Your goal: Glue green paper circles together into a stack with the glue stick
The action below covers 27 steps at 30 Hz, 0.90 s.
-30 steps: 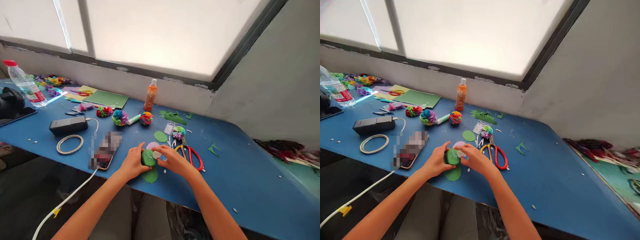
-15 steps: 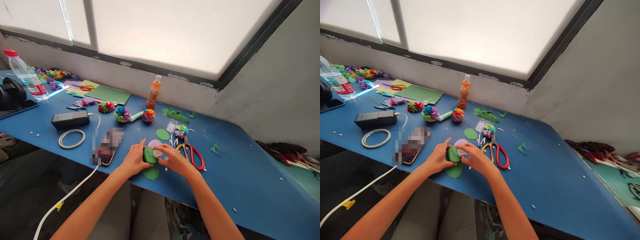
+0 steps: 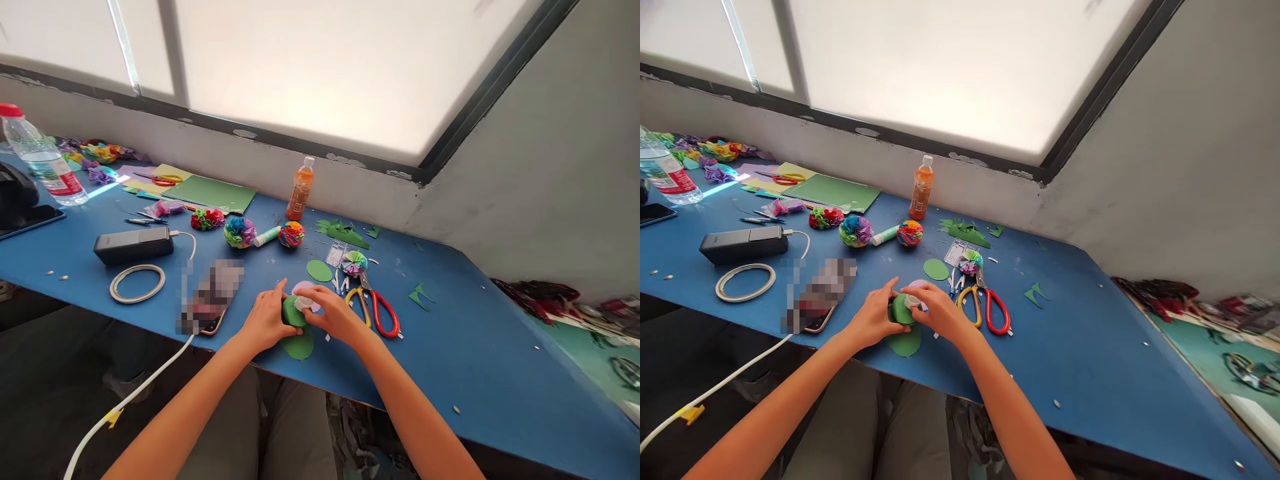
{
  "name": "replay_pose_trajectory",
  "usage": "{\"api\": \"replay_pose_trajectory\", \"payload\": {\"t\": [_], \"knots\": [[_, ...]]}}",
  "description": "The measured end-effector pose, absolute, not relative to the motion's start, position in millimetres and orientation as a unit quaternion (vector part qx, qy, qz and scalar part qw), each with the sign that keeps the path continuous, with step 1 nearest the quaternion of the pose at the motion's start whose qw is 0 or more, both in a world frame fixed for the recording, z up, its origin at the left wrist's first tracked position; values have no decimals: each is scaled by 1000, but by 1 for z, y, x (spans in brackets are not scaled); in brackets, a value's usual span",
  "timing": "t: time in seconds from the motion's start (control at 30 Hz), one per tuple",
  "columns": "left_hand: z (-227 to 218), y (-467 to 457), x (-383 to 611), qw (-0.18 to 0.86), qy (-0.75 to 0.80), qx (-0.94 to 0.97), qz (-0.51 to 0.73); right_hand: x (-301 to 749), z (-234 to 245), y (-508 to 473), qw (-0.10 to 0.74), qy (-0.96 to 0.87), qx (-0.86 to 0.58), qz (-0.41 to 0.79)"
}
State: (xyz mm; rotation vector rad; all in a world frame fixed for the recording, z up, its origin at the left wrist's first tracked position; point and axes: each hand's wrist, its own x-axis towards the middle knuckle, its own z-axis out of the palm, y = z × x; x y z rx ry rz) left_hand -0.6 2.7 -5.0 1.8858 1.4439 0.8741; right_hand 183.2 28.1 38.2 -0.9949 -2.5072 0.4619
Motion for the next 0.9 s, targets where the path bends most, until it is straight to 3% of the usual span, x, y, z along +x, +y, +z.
{"api": "replay_pose_trajectory", "payload": {"t": [0.9], "knots": [[-4,3,-1,303,556,698,335,179,34,30,232,-877,-390,157]]}}
